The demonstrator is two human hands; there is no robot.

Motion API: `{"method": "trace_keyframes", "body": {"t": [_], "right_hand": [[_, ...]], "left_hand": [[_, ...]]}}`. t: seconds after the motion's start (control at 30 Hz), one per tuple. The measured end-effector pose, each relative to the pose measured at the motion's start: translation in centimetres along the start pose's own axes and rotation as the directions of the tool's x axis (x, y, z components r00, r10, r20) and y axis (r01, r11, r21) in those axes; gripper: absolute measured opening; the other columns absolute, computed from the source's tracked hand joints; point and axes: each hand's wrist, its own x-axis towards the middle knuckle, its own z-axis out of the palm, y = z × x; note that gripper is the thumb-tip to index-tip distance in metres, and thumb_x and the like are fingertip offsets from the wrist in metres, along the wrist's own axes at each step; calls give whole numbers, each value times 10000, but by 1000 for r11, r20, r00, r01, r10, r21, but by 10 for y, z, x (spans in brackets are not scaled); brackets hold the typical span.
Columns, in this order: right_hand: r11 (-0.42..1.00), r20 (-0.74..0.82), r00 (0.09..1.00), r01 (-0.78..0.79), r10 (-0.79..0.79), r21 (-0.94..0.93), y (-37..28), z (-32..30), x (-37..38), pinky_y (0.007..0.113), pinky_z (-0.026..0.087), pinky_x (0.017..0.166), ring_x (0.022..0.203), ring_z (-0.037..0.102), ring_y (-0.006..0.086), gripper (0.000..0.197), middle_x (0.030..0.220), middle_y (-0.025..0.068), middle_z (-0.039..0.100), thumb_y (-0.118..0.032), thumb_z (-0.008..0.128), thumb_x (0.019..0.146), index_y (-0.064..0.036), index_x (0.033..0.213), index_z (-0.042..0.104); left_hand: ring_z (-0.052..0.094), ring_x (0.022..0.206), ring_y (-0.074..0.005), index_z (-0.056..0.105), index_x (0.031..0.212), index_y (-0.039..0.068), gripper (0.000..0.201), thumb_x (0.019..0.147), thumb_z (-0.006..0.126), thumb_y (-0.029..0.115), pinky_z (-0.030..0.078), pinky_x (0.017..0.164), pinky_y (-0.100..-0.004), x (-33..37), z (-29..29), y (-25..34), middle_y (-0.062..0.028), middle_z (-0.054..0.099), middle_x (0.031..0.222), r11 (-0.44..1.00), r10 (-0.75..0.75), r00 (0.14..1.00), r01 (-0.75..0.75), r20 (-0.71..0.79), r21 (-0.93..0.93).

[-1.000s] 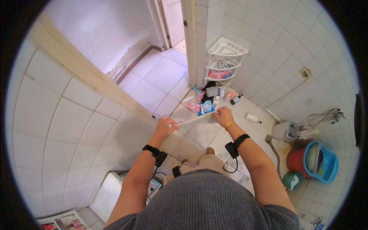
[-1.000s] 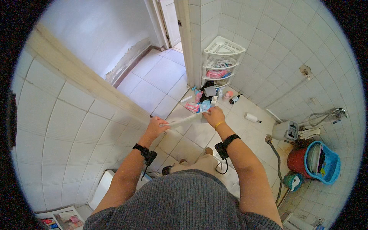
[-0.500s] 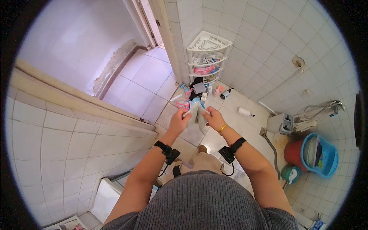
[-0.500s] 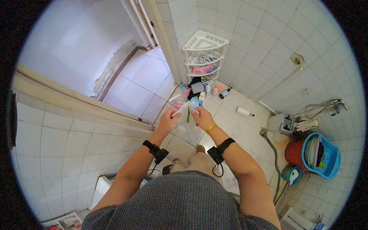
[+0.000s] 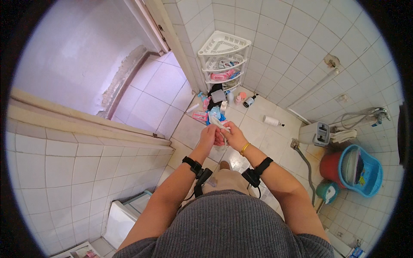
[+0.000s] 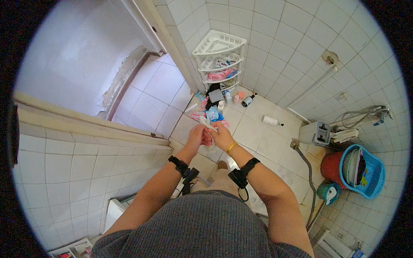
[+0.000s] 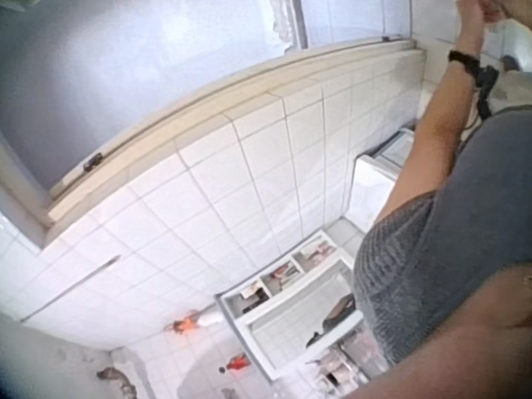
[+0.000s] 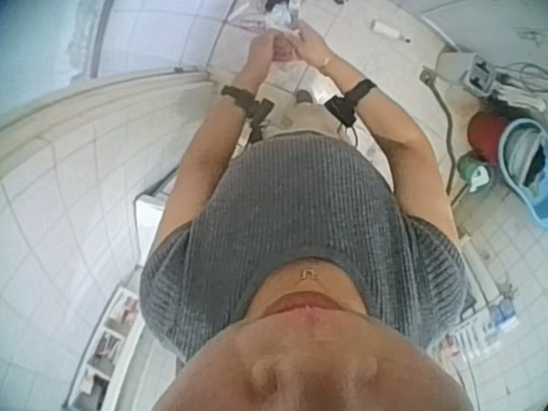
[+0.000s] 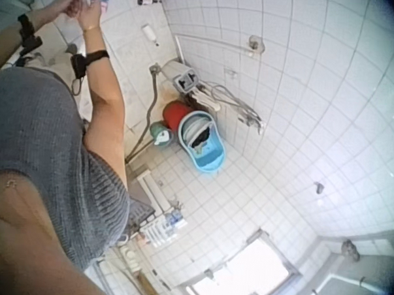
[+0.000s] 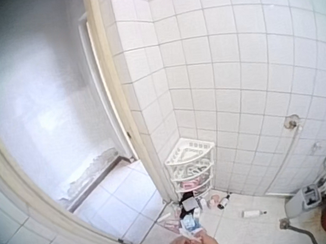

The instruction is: The person wipes the side of a washing machine with a cloth, rinses the cloth in a sink, and then wipes the tiers of a plastic corner shelf.

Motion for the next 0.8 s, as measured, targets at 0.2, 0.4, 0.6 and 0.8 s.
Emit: {"method": "trace_keyframes", "body": {"t": [0.2,0.4,0.6,0.8], "right_hand": [[1000,-64,998,2,-2,-3,-24,-16,1,358,502,744,830,620,225,267,930,138,639,-237,609,962,-40,1128,536],[936,-90,994,-22,57,351,-32,-21,10,289,506,743,879,592,141,318,967,69,620,-309,554,996,-41,1167,567],[789,109,976,-217,188,575,-61,-62,4,248,501,789,882,561,106,432,1055,-1,596,-394,500,1018,-91,1321,558],[909,160,985,-128,68,396,-79,-86,14,244,493,854,905,577,113,464,1071,10,607,-377,501,1021,-115,1404,519]], "left_hand": [[632,837,-175,570,1124,24,377,1002,517,376,527,743,-313,23,0,-19,-109,631,994,857,422,894,-337,-153,390],[563,1136,-236,487,1339,58,479,1010,520,405,450,969,-349,35,36,-22,-132,535,1315,845,477,878,-441,-53,304],[552,1112,-190,448,1391,60,500,1017,524,383,441,950,-321,34,57,14,-95,582,1254,828,494,869,-476,15,297],[535,1092,-155,462,1404,34,473,1031,513,320,423,962,-302,60,50,37,-76,603,1240,823,480,876,-471,53,319]]}}
